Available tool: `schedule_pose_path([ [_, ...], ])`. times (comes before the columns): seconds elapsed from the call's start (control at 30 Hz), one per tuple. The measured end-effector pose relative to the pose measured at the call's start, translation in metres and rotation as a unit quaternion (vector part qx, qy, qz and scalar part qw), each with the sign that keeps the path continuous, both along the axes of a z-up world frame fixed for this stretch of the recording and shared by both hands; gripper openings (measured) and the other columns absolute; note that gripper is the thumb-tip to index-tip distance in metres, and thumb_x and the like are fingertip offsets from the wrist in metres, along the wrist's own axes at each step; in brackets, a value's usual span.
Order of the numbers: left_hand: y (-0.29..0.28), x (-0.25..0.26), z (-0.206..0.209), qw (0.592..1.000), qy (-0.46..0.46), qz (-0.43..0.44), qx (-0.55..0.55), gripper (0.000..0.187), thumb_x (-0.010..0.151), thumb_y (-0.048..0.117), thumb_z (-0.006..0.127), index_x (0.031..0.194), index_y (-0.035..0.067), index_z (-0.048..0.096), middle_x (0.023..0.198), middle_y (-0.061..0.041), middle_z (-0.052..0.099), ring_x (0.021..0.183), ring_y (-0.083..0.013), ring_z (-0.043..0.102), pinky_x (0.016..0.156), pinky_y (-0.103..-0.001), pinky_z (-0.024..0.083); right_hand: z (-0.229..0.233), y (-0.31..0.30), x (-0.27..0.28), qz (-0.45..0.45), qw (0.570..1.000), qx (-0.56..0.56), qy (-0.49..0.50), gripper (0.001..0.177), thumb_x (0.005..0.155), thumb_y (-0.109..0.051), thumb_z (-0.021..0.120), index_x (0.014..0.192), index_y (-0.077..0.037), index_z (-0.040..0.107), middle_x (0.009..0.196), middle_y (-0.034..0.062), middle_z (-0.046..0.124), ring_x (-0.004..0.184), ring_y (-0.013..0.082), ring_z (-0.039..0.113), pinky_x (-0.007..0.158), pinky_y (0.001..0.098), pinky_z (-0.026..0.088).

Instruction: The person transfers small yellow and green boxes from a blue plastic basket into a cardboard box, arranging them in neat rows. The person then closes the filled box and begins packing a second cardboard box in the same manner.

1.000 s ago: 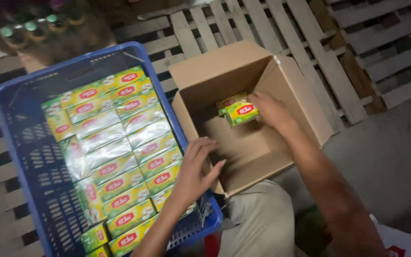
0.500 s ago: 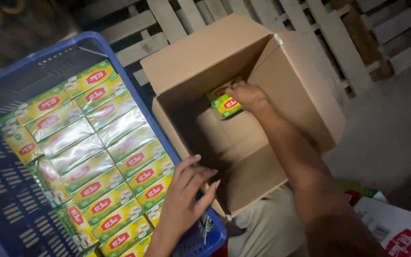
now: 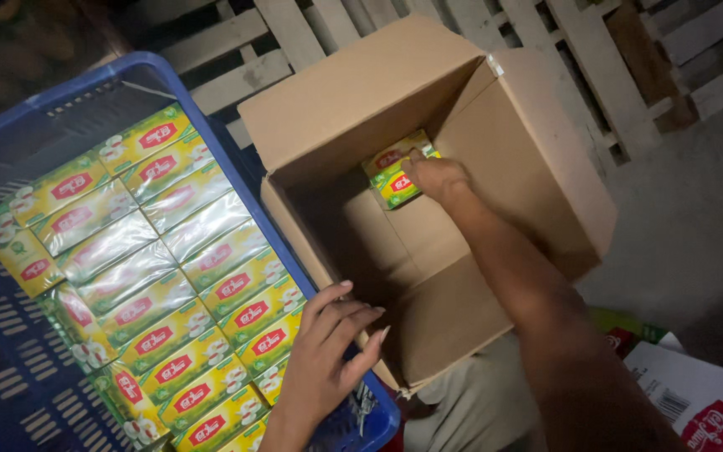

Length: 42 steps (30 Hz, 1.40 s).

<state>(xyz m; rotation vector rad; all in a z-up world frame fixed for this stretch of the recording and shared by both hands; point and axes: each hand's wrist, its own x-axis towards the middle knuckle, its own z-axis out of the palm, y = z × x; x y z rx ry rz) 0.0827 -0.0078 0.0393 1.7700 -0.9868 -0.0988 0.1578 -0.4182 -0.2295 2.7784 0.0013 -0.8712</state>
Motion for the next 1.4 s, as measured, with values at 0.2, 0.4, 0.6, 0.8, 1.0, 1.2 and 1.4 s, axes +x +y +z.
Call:
schedule_pose_path([
  [0.2,0.000,-0.003,-0.007,1.000,0.011,-0.003,0.015,0.023,0.104,0.021,0.077,0.123,0.008,0.074,0.118,-0.007,0.075,0.133,-0.0359,0.063,0.117,-0.047,0.051,0.006,0.009,0.008,-0.084,0.993,0.047,0.063,0.046,0.109,-0.001,0.035,0.153,-0.009,0.048,0.174,0.0230,0.037,0.114,0.0455,0.078,0.086,0.0621,0.063],
  [0.4,-0.001,-0.003,-0.005,1.000,0.004,-0.002,0.007,0.022,0.104,0.020,0.078,0.122,0.008,0.073,0.117,-0.006,0.073,0.132,-0.0354,0.063,0.116,-0.046,0.052,0.010,0.015,0.005,-0.129,0.987,0.037,0.083,0.043,0.111,-0.007,0.038,0.153,-0.016,0.042,0.151,0.0181,0.054,0.127,0.0440,0.064,0.092,0.0580,0.060],
  [0.6,0.002,-0.006,0.005,1.000,-0.018,0.000,-0.002,0.021,0.104,0.016,0.077,0.120,0.004,0.070,0.117,-0.010,0.072,0.137,-0.0418,0.059,0.119,-0.050,0.051,0.014,0.012,-0.003,-0.203,0.969,0.082,0.113,0.073,0.095,0.010,0.047,0.165,-0.006,0.033,0.160,0.0267,0.044,0.137,0.0489,0.063,0.109,0.0604,0.054],
  [0.8,0.010,-0.021,0.023,0.999,0.011,0.020,-0.037,0.035,0.104,0.023,0.078,0.131,0.001,0.072,0.131,-0.022,0.073,0.146,-0.0551,0.054,0.121,-0.063,0.047,0.085,0.034,-0.028,-0.079,0.985,0.152,0.037,0.065,0.103,-0.003,0.049,0.168,-0.005,0.049,0.145,0.0353,0.068,0.140,0.0456,0.066,0.118,0.0506,0.057],
  [1.0,0.102,-0.062,0.022,0.996,0.044,0.034,0.065,0.053,0.108,0.032,0.068,0.158,0.018,0.056,0.155,-0.018,0.058,0.145,-0.0473,0.057,0.121,-0.063,0.047,0.255,0.148,-0.066,-0.134,0.952,0.269,-0.054,0.057,0.108,-0.020,0.060,0.165,-0.012,0.056,0.160,0.0282,0.061,0.148,0.0515,0.057,0.125,0.0628,0.045],
  [1.2,0.251,-0.084,-0.120,0.868,0.238,0.126,0.418,0.080,0.101,0.041,0.077,0.170,0.038,0.037,0.173,-0.002,0.039,0.158,-0.0352,0.045,0.110,-0.092,0.036,0.328,0.236,-0.141,-0.174,0.914,0.330,-0.157,0.051,0.117,-0.034,0.055,0.164,-0.014,0.058,0.156,0.0266,0.063,0.141,0.0495,0.061,0.112,0.0567,0.057],
  [1.4,0.373,-0.107,-0.136,0.835,-0.083,0.265,0.476,0.030,0.104,0.008,0.059,0.132,0.019,0.067,0.120,-0.008,0.073,0.107,-0.0284,0.078,0.080,-0.038,0.066,0.299,0.289,-0.185,-0.224,0.850,0.360,-0.312,0.045,0.115,-0.007,0.045,0.156,-0.001,0.063,0.144,0.0304,0.065,0.128,0.0515,0.065,0.108,0.0596,0.052],
])
